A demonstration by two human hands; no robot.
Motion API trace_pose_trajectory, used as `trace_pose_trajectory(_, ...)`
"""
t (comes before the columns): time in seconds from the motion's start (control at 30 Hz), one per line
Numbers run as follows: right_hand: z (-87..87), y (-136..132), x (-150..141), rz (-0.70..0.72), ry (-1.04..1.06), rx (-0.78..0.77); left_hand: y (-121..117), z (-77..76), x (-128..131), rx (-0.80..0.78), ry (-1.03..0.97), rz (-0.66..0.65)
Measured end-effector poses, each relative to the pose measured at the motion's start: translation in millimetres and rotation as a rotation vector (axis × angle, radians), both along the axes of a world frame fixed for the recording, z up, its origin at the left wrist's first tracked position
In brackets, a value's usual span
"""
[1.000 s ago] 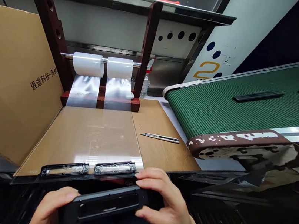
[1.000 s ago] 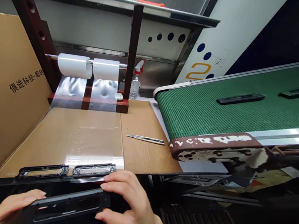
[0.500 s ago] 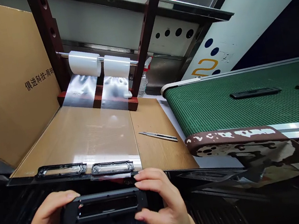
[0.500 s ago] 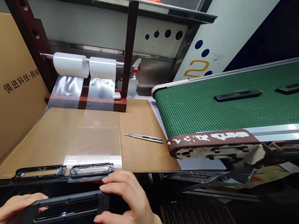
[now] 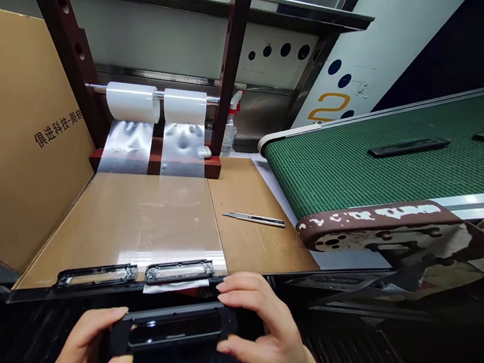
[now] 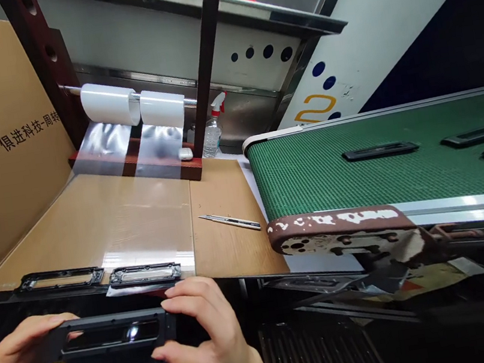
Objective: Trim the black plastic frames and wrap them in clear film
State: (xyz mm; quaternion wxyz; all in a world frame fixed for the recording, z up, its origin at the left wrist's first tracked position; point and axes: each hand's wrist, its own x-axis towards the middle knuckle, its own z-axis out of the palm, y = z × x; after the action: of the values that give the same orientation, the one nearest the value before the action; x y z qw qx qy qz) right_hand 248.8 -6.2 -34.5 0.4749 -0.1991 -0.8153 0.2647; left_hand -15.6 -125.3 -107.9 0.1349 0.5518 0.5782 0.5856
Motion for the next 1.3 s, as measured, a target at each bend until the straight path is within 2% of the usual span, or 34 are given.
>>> trace_pose_trajectory(0.1,0.0,1.3,0.2,-0.013,0.0,0.02,4.8,5.6,-4.7,0.025,0.193,-0.02)
trace_pose_trajectory(0.23,-5.8,9.8,-2.9,-0.034,-0.013,0.054,17.3,14.5,-4.4,0.056,0.314,0.033)
trace_pose_trajectory(0.4,-14.3,32.6,-16.4,-0.095,0.018,0.057,46.3,30.4,-7.8,0.059,0.358,0.057)
trace_pose_trajectory(0.6,-4.9,46.8,-28.0,-0.14,0.022,0.043,71.7,52.5,-12.2,0.089,0.415,0.091)
trace_pose_trajectory(0.8,-1.9,47.5,-26.8,-0.125,0.016,0.012,75.1,53.2,-12.3,0.096,0.44,0.079)
trace_pose_trajectory(0.9,-3.5,47.0,-24.4,-0.07,0.009,-0.168,74.0,48.3,-17.9,0.113,0.462,0.01)
trace_pose_trajectory(1.03,-3.6,46.9,-19.7,0.111,-0.009,-0.647,68.1,43.9,-24.2,0.188,0.509,-0.178)
trace_pose_trajectory(1.1,-3.6,46.6,-16.9,0.263,-0.075,-0.881,62.0,45.1,-22.9,0.246,0.525,-0.244)
trace_pose_trajectory(1.2,-6.4,44.4,-12.5,0.601,-0.216,-1.165,49.8,51.1,-16.5,0.334,0.567,-0.301)
trace_pose_trajectory(1.27,-9.5,42.5,-9.6,0.782,-0.307,-1.252,44.1,55.5,-12.4,0.366,0.599,-0.314)
trace_pose_trajectory(1.3,-10.9,42.3,-8.1,0.798,-0.343,-1.223,44.0,57.3,-11.4,0.347,0.605,-0.307)
